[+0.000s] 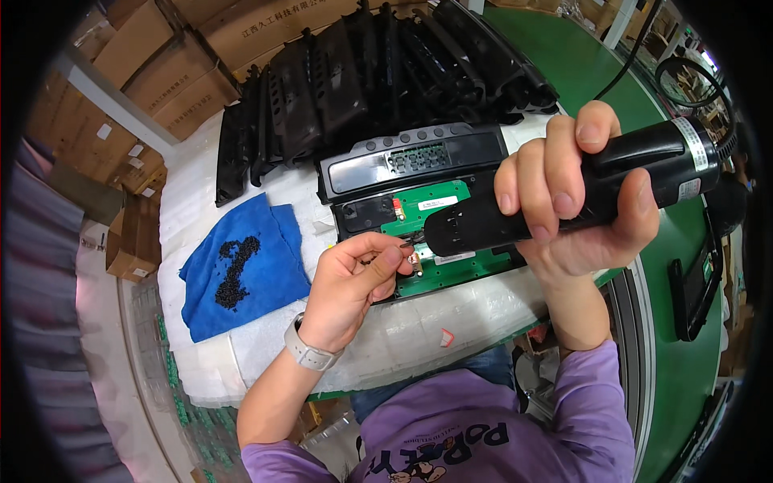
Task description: Assemble green printed circuit boards into black plastic housings and secure them using an electric screwdriver.
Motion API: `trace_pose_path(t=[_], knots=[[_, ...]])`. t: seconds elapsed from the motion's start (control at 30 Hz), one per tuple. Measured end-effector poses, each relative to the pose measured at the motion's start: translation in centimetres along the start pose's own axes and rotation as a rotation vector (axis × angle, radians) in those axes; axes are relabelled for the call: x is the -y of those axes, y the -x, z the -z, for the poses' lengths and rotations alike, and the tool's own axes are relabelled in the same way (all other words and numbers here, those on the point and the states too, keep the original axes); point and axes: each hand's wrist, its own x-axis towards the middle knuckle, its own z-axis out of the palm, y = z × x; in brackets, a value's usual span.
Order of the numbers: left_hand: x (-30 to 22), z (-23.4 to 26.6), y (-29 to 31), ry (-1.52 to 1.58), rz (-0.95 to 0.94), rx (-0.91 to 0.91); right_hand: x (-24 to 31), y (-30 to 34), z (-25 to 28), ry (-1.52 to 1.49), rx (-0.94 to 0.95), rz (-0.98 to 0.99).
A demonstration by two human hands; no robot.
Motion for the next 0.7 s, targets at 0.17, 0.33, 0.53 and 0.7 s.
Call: trace_pose_path(t=[0.17, 0.33, 0.53, 0.7], knots=[[0.37, -0.14, -0.07, -0.023, -0.022, -0.009, -0.18, 0.24, 0.13, 0.005, -0.005, -0.01], [0.48, -0.45, 0.06, -0.062, -0.058, -0.045, -0.08, 0.35, -0.37, 0.052, -0.061, -0.018], [0.51, -0.56, 0.06, -0.056, -0.062, -0.054, -0.05, 0.34, -0.35, 0.048, -0.092, -0.023], [0.32, -0.5, 0.11, -0.069, -0.043, -0.036, -0.05, 0.29, -0.4, 0.037, -0.111, -0.027]])
